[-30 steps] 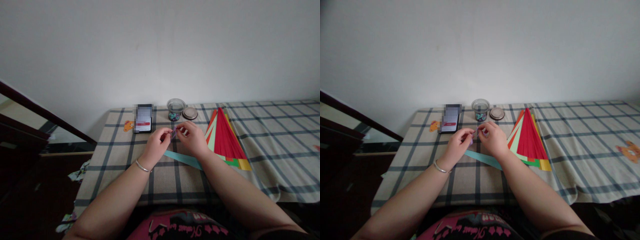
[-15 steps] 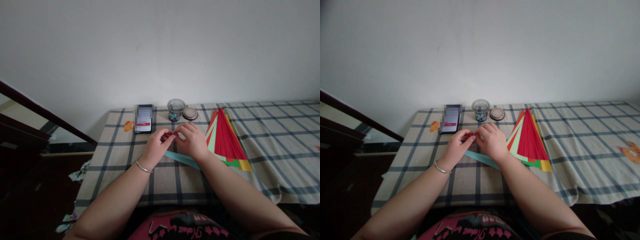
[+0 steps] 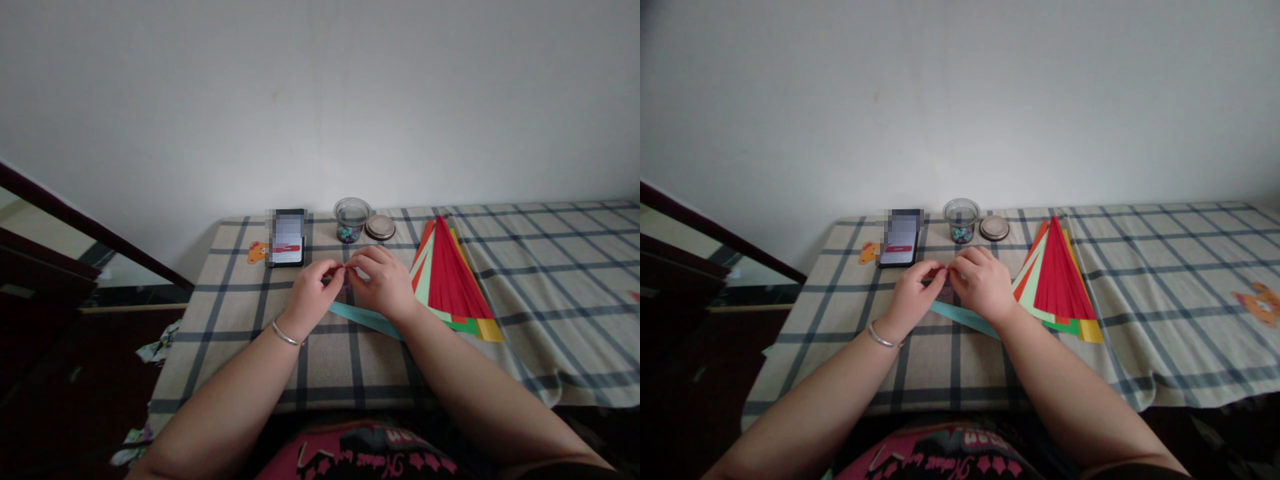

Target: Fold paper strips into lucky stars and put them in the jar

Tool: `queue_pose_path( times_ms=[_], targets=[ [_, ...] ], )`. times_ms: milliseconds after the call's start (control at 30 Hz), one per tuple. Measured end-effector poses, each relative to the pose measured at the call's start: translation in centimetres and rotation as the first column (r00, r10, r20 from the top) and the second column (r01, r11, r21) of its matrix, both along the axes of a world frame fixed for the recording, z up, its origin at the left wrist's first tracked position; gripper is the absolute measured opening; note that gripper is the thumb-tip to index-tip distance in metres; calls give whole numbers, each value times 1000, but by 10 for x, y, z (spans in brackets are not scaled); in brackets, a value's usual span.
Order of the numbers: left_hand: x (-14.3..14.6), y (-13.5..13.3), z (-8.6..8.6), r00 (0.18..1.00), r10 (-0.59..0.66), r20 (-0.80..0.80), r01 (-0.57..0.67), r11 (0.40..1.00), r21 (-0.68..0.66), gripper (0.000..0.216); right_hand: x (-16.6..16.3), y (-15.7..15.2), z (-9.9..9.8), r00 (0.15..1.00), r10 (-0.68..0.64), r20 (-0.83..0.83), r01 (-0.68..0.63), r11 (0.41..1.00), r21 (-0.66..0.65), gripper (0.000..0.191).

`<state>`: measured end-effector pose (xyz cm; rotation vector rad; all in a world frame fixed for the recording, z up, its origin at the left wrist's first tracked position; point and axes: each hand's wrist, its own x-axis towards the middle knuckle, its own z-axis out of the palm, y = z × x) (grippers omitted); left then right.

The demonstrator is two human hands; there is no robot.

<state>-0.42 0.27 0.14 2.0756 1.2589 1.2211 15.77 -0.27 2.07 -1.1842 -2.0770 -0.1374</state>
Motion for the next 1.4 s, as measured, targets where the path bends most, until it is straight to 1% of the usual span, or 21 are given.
queue_pose_path(
  times_ms=[167,333,467,533,600,667,733,833,900,1000,1100,1167,1267,1400],
  targets=[
    [0,1,2,1000,1,9,0,999,-52,19,-1,2,-1,997,16,-82,-22,997,-68,13],
    [-1,2,0,995,-10,100,22,992,-127,22,-1,4,-1,960,18,-279,-84,970,-226,10],
    [-1,4,-2,979,-8,204,46,983,-178,21,1,9,-5,900,-45,-433,-106,942,-318,9],
    [0,5,-2,966,0,258,48,983,-179,17,2,12,-8,862,-80,-501,-119,928,-353,9],
    [1,6,-3,955,14,296,39,985,-171,15,2,14,-11,812,-126,-570,-149,899,-411,12],
    [1,7,-3,949,27,314,26,986,-163,19,2,15,-12,762,-163,-626,-182,875,-449,15],
    [1,7,-4,950,39,310,9,988,-152,21,2,15,-12,717,-179,-674,-212,864,-456,17],
    [0,7,-4,960,40,276,-10,994,-107,15,2,15,-10,649,-189,-737,-259,856,-448,18],
    [-1,6,-4,971,0,237,19,997,-78,13,1,15,-9,608,-193,-770,-294,846,-444,18],
    [-1,3,-2,984,-77,162,88,994,-63,17,0,15,-8,566,-179,-805,-351,831,-432,20],
    [1,0,-1,990,-113,89,118,991,-58,21,-2,15,-8,545,-163,-822,-385,823,-418,20],
    [2,-2,-1,990,-117,72,121,991,-58,20,-4,14,-8,540,-165,-825,-389,821,-419,21],
    [3,-3,-1,991,-104,79,109,992,-62,15,-4,13,-7,538,-183,-823,-390,811,-436,21],
    [2,-2,1,990,-81,114,82,997,-9,14,-2,11,-5,528,-215,-821,-380,805,-455,19]
  ],
)
